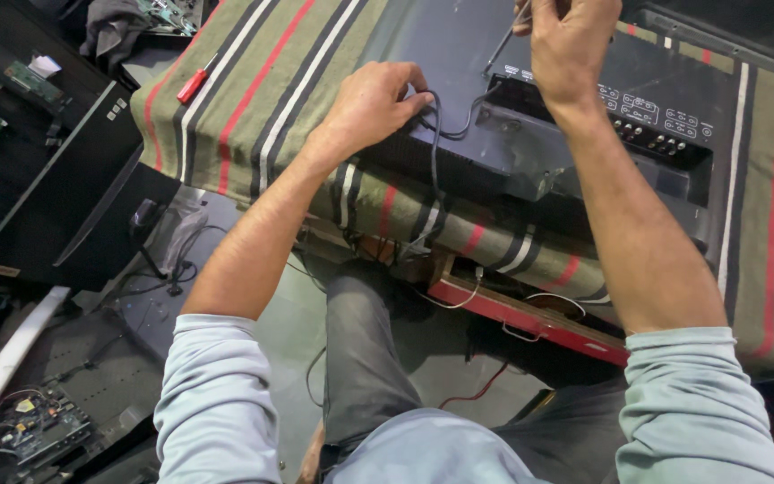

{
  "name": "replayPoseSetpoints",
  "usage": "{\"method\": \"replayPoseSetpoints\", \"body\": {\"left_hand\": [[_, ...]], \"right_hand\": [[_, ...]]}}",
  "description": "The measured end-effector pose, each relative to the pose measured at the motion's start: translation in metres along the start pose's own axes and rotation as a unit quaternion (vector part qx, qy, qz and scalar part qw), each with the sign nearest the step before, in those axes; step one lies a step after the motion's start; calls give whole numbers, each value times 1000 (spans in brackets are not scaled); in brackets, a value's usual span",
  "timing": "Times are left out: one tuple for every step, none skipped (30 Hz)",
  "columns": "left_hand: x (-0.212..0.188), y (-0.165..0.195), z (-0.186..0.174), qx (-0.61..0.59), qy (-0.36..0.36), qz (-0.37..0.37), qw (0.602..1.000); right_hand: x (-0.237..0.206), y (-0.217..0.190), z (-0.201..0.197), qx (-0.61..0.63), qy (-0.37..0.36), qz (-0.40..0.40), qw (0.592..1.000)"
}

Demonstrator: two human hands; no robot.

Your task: The person works on the back of a television lying face-down on a cloth-covered table. They unscrew screws from the rear panel with a screwdriver, handle a cable at the connector panel, and pry at the back cover seam, repositioning the TV as they work around its edges.

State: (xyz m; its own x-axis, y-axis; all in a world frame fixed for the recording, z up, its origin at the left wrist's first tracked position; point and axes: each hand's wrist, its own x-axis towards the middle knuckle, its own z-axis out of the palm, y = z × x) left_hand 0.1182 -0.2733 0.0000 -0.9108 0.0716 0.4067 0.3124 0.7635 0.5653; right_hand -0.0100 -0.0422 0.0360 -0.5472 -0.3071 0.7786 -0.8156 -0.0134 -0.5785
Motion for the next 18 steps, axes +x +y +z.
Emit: {"method": "replayPoseSetpoints", "body": {"left_hand": [[0,0,-1,-2,0,0,1000],[0,1,-2,-4,0,-1,1000],[1,1,-3,-6,0,3,1000],[2,1,-3,-8,1,6,1000],[2,1,-3,-12,2,9,1000],[3,0,-3,-11,-3,-2,1000],[3,-1,-2,-11,-9,-13,1000],[3,-3,-1,-11,-14,-25,1000],[3,-6,1,-6,-10,-19,1000],[4,-9,3,-1,-6,-13,1000],[6,-12,6,4,-2,-6,1000],[8,-17,9,-20,1,-4,1000],[13,-21,12,-43,4,-3,999],[18,-26,15,-67,6,-3,998],[25,-29,19,-72,38,25,996],[35,-31,23,-77,70,54,993],[44,-30,29,-82,102,83,988],[53,-29,35,-115,77,68,988]], "right_hand": [[0,-1,1,-4,-2,-2,1000],[1,-1,1,-8,-3,-4,1000],[1,-2,1,-12,-5,-6,1000],[1,-3,1,-24,-8,-12,1000],[0,-4,1,-35,-12,-18,999],[0,-6,1,-46,-15,-25,999],[0,-7,1,-50,-14,-25,998],[1,-8,2,-53,-14,-26,998],[1,-8,2,-57,-13,-27,998],[1,-9,3,-56,-18,-22,998],[2,-9,5,-56,-23,-18,998],[2,-9,7,-55,-27,-13,998],[3,-8,9,-65,-24,-5,998],[3,-8,11,-75,-23,4,997],[3,-6,12,-85,-22,14,996],[3,-4,13,-78,-31,12,996],[2,-2,13,-71,-41,10,997],[3,2,11,-65,-49,7,997]]}}
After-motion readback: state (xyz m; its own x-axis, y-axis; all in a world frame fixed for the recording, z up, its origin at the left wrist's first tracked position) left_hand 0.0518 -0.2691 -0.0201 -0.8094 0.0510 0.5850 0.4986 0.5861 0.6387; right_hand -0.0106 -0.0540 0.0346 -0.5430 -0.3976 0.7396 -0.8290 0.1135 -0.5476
